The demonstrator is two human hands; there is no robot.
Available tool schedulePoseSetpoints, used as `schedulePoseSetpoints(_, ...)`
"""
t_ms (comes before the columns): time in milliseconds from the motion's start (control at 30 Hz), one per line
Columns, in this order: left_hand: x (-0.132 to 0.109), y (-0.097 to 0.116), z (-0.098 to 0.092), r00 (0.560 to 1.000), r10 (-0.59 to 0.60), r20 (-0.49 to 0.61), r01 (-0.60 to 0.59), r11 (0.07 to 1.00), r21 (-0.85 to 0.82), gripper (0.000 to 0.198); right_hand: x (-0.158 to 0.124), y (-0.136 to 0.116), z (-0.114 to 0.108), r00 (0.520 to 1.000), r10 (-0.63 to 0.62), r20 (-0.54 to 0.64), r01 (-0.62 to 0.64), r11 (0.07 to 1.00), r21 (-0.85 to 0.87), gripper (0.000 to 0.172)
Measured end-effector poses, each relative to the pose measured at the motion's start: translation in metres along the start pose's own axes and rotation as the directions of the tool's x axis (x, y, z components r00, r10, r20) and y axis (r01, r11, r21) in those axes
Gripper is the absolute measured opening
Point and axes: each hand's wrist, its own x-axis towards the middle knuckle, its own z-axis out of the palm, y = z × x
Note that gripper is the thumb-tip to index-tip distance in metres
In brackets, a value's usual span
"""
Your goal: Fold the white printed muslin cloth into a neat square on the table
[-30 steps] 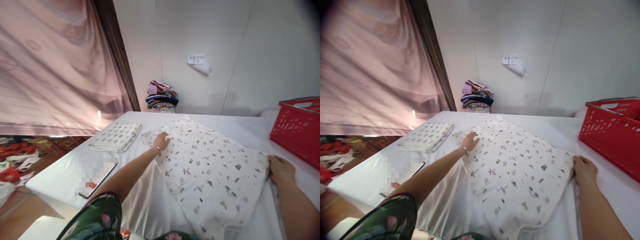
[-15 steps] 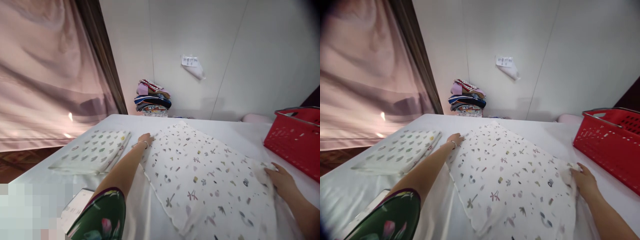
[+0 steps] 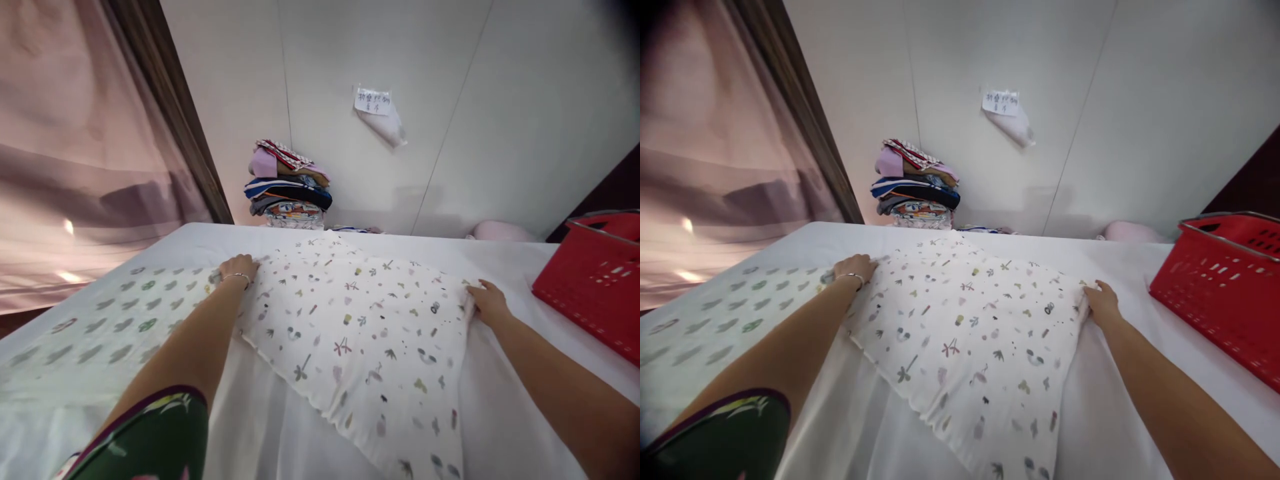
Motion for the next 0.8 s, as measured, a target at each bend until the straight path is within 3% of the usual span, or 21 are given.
schedulePoseSetpoints(100,-0.004,0.002,0.006,1.0,0.014,-0.015,-0.013,0.999,0.033,0.038,0.008,0.009,0.002,0.996,0.072,0.061,-0.073,0.997,0.018,0.067)
schedulePoseSetpoints(200,-0.011,0.006,-0.003,0.993,0.09,-0.07,-0.088,0.996,0.029,0.038,0.007,0.013,-0.01,0.975,0.104,0.197,-0.125,0.988,0.095,0.078)
schedulePoseSetpoints(267,-0.028,0.01,-0.01,0.973,0.187,-0.133,-0.186,0.982,0.015,0.037,0.002,0.014,-0.017,0.95,0.124,0.286,-0.169,0.976,0.136,0.087)
schedulePoseSetpoints(333,-0.061,0.019,-0.013,0.924,0.338,-0.179,-0.35,0.936,-0.039,0.035,-0.005,0.015,-0.022,0.925,0.138,0.355,-0.204,0.967,0.154,0.095)
schedulePoseSetpoints(400,-0.114,0.033,-0.013,0.801,0.558,-0.219,-0.591,0.795,-0.136,0.034,-0.011,0.016,-0.024,0.911,0.145,0.385,-0.219,0.964,0.154,0.098)
schedulePoseSetpoints(500,-0.214,0.058,-0.011,0.48,0.835,-0.268,-0.873,0.425,-0.239,0.037,-0.015,0.015,-0.022,0.919,0.138,0.369,-0.195,0.973,0.123,0.091)
schedulePoseSetpoints(567,-0.274,0.074,-0.009,0.232,0.946,-0.225,-0.95,0.17,-0.263,0.044,-0.017,0.013,-0.02,0.934,0.131,0.332,-0.17,0.981,0.093,0.085)
schedulePoseSetpoints(600,-0.296,0.081,-0.008,0.154,0.968,-0.195,-0.96,0.1,-0.263,0.046,-0.017,0.013,-0.018,0.94,0.127,0.317,-0.161,0.984,0.082,0.082)
schedulePoseSetpoints(633,-0.311,0.087,-0.006,0.12,0.978,-0.172,-0.964,0.074,-0.255,0.047,-0.018,0.012,-0.017,0.944,0.124,0.305,-0.154,0.985,0.075,0.081)
schedulePoseSetpoints(667,-0.321,0.093,-0.004,0.112,0.981,-0.155,-0.97,0.074,-0.233,0.043,-0.019,0.011,-0.016,0.946,0.122,0.301,-0.149,0.986,0.069,0.08)
schedulePoseSetpoints(800,-0.321,0.108,0.0,0.209,0.959,-0.19,-0.976,0.193,-0.101,0.011,-0.024,0.005,-0.016,0.952,0.093,0.291,-0.115,0.992,0.058,0.08)
